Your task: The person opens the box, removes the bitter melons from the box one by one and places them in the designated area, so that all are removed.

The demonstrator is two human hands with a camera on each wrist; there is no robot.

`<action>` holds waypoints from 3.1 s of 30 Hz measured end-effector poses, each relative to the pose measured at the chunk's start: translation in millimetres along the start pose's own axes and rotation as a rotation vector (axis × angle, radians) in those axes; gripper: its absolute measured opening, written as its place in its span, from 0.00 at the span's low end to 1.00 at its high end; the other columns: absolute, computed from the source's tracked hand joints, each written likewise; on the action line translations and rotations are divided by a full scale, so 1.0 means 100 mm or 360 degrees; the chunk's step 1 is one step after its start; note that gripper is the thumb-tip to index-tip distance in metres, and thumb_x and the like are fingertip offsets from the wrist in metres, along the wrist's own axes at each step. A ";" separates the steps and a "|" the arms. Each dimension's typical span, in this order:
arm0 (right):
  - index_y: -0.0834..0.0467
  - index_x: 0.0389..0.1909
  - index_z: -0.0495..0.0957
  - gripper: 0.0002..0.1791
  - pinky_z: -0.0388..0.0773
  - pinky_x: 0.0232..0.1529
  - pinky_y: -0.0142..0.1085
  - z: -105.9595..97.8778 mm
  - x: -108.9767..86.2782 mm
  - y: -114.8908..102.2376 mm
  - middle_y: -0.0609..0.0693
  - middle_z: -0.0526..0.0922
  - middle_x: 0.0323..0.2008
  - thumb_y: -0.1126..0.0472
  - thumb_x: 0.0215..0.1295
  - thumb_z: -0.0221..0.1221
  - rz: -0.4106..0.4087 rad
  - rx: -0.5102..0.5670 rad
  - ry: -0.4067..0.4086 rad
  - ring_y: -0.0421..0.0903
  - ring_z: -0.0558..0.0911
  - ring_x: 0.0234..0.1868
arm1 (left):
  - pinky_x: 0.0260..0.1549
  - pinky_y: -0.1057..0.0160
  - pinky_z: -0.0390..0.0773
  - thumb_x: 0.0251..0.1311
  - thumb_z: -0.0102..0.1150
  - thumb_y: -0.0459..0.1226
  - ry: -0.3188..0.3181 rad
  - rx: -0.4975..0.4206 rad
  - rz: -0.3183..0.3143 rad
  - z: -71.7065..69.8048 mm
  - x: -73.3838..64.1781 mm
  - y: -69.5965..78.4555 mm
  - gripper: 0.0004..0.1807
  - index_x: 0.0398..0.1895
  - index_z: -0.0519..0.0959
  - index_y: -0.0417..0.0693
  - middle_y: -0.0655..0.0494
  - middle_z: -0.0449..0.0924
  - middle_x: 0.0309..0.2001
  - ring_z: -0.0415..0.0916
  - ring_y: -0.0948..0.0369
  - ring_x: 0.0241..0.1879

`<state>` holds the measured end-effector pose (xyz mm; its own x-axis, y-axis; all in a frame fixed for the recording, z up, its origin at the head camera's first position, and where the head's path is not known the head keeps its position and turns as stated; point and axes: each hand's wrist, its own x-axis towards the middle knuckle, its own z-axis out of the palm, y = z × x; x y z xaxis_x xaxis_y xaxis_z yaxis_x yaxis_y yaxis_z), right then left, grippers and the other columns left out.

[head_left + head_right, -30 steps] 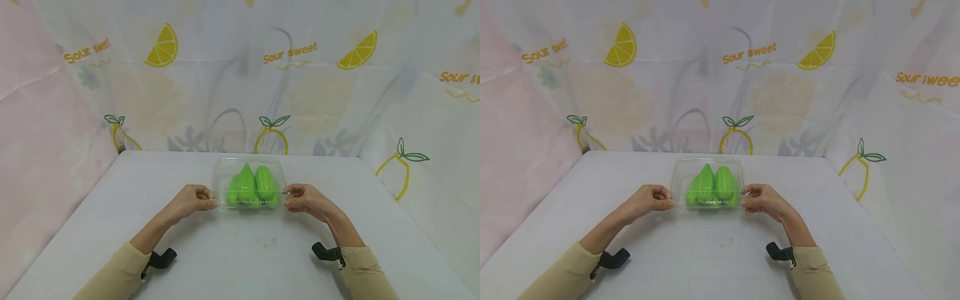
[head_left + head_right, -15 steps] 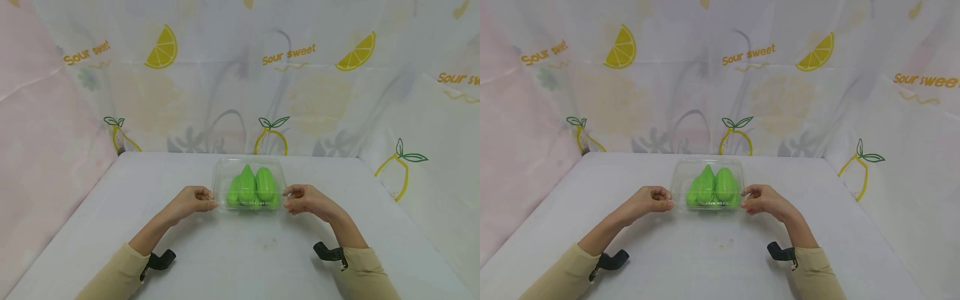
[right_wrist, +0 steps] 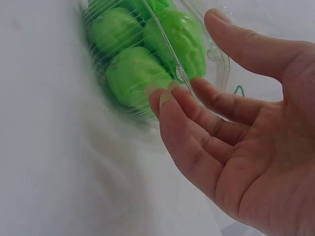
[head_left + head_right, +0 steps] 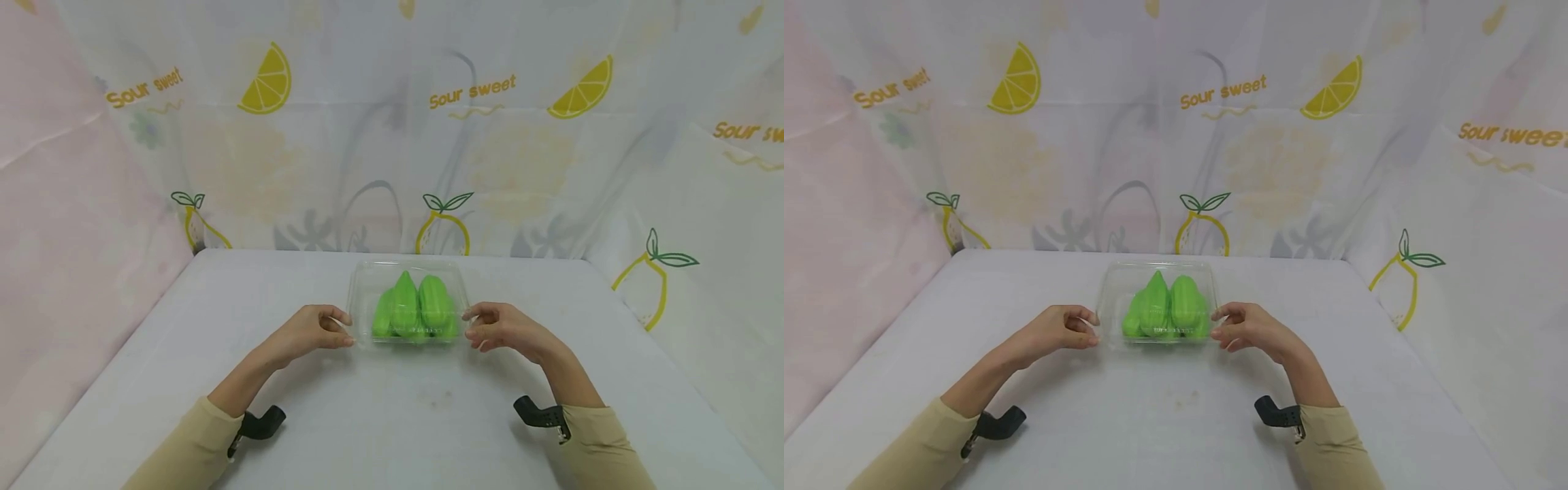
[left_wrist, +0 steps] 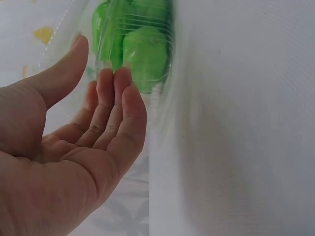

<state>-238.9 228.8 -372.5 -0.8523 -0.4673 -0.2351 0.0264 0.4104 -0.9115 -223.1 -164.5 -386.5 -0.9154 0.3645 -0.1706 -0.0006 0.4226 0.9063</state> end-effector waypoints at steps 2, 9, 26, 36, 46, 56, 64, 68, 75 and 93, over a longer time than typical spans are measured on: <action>0.68 0.63 0.68 0.32 0.82 0.46 0.41 0.00 0.00 0.01 0.59 0.81 0.42 0.55 0.64 0.65 -0.0001 -0.0012 0.0004 0.49 0.84 0.42 | 0.43 0.58 0.82 0.55 0.72 0.42 0.0006 0.0009 0.0004 0.00 0.00 -0.01 0.26 0.53 0.77 0.38 0.50 0.85 0.38 0.83 0.54 0.39; 0.66 0.63 0.69 0.31 0.82 0.46 0.41 -0.01 -0.01 0.01 0.65 0.80 0.46 0.54 0.64 0.64 0.0001 -0.0048 0.0025 0.49 0.84 0.43 | 0.45 0.58 0.84 0.59 0.69 0.40 0.0058 -0.0067 0.0024 0.04 0.03 -0.04 0.20 0.49 0.78 0.39 0.47 0.86 0.37 0.85 0.53 0.40; 0.66 0.61 0.71 0.30 0.83 0.45 0.41 0.01 -0.02 -0.03 0.65 0.81 0.46 0.50 0.66 0.63 -0.0023 -0.0198 0.0087 0.50 0.83 0.43 | 0.38 0.60 0.86 0.65 0.63 0.40 0.0238 -0.0204 0.0040 0.14 0.09 -0.06 0.18 0.51 0.72 0.39 0.39 0.84 0.39 0.85 0.59 0.33; 0.68 0.63 0.65 0.34 0.81 0.45 0.39 0.02 -0.03 -0.06 0.54 0.80 0.36 0.54 0.64 0.65 -0.0046 -0.0217 0.0169 0.54 0.82 0.40 | 0.38 0.62 0.86 0.62 0.65 0.36 0.0292 -0.0195 0.0044 0.15 0.11 -0.05 0.38 0.74 0.60 0.45 0.41 0.83 0.41 0.84 0.61 0.33; 0.63 0.74 0.56 0.44 0.78 0.42 0.38 0.04 -0.02 -0.06 0.54 0.79 0.35 0.55 0.63 0.67 -0.0094 -0.0283 0.0235 0.48 0.77 0.34 | 0.38 0.63 0.86 0.63 0.64 0.32 0.0268 -0.0198 0.0083 0.16 0.10 -0.05 0.41 0.76 0.55 0.39 0.46 0.84 0.37 0.84 0.62 0.34; 0.57 0.76 0.58 0.44 0.80 0.42 0.45 0.05 -0.01 -0.03 0.53 0.78 0.36 0.51 0.63 0.67 -0.0132 -0.0362 0.0241 0.49 0.78 0.32 | 0.39 0.63 0.86 0.62 0.64 0.31 0.0230 -0.0244 0.0024 0.14 0.13 -0.07 0.40 0.75 0.57 0.37 0.50 0.82 0.37 0.83 0.63 0.33; 0.60 0.73 0.62 0.40 0.78 0.47 0.45 0.04 -0.03 -0.08 0.52 0.80 0.39 0.51 0.64 0.66 -0.0178 -0.0358 0.0317 0.47 0.79 0.37 | 0.39 0.64 0.86 0.63 0.63 0.32 0.0211 -0.0249 0.0013 0.13 0.11 -0.05 0.40 0.75 0.56 0.37 0.50 0.81 0.38 0.82 0.64 0.34; 0.60 0.72 0.64 0.39 0.78 0.54 0.44 0.05 -0.05 -0.11 0.54 0.84 0.46 0.50 0.64 0.66 -0.0200 -0.0366 0.0358 0.49 0.82 0.48 | 0.39 0.65 0.86 0.63 0.63 0.32 0.0191 -0.0261 0.0019 0.12 0.11 -0.06 0.39 0.75 0.57 0.37 0.48 0.83 0.38 0.83 0.63 0.34; 0.59 0.72 0.65 0.38 0.77 0.60 0.49 0.06 -0.08 -0.14 0.57 0.81 0.59 0.48 0.65 0.64 -0.0219 -0.0404 0.0391 0.54 0.79 0.61 | 0.37 0.65 0.86 0.64 0.63 0.32 0.0147 -0.0303 0.0020 0.10 0.09 -0.08 0.37 0.73 0.59 0.34 0.46 0.85 0.38 0.83 0.63 0.33; 0.59 0.69 0.67 0.32 0.78 0.58 0.51 0.02 -0.07 -0.11 0.60 0.74 0.65 0.54 0.67 0.63 -0.0360 -0.0386 0.0456 0.60 0.75 0.65 | 0.36 0.67 0.85 0.63 0.64 0.34 0.0037 -0.0354 -0.0033 0.07 0.10 -0.07 0.31 0.68 0.66 0.33 0.52 0.83 0.35 0.84 0.64 0.32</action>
<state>-231.7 226.0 -361.3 -0.9338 -0.3447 0.0956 -0.2720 0.5106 -0.8157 -229.0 -158.3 -397.2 -0.9233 0.3374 -0.1837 -0.1061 0.2358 0.9660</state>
